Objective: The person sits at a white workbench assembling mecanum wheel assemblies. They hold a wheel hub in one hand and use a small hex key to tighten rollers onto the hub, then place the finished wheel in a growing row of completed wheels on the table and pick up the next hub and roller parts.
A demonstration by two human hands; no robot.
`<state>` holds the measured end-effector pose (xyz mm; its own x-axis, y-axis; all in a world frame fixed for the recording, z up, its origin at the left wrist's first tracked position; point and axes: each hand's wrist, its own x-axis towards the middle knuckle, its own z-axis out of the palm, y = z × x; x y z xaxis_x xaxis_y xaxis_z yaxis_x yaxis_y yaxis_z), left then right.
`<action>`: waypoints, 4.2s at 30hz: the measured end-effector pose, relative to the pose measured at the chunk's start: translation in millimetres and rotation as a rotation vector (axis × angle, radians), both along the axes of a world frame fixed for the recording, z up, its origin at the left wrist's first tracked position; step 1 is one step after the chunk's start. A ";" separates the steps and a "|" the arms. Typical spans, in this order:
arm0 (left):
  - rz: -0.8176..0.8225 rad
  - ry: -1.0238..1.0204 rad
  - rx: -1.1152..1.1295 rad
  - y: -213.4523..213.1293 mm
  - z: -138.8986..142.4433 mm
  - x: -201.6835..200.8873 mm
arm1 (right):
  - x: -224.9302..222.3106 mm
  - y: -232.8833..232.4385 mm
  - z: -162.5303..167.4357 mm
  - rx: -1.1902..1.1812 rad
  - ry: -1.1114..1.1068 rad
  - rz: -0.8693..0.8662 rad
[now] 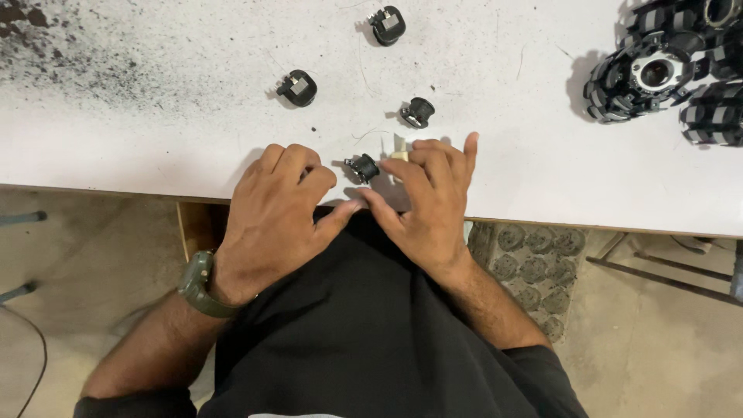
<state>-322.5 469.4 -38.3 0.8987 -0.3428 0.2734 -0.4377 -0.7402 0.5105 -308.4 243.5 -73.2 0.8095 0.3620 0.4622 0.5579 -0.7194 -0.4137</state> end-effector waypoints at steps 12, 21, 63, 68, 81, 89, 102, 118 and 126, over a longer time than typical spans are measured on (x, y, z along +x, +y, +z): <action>0.140 -0.198 -0.163 -17.7 -30.2 -6.7 | -12.4 4.3 -9.9 0.154 0.023 0.133; 0.045 -0.334 -0.130 -9.1 -35.7 0.0 | -7.9 13.0 -8.1 0.171 0.031 0.152; 0.009 -0.060 -0.233 2.4 -36.7 0.6 | -7.5 25.3 -12.5 0.128 -0.043 0.198; 0.125 -0.035 -0.228 7.2 -25.9 4.7 | -4.5 12.1 -3.2 0.151 -0.117 0.225; 0.036 -0.026 -0.203 1.5 -16.3 23.5 | 5.7 12.4 7.3 -0.060 0.001 -0.016; 0.001 -0.196 -0.146 -3.1 -36.4 19.6 | 7.4 8.4 -0.6 -0.005 0.013 0.014; -0.189 -0.247 -0.039 4.1 -5.0 23.0 | 13.9 4.6 9.7 -0.062 0.037 0.214; -0.062 0.198 -0.317 -3.9 6.4 28.3 | 10.8 -0.2 8.8 -0.078 0.042 0.156; -0.083 0.012 -0.237 -4.8 -0.5 24.2 | 11.8 -0.5 9.4 -0.075 0.070 0.144</action>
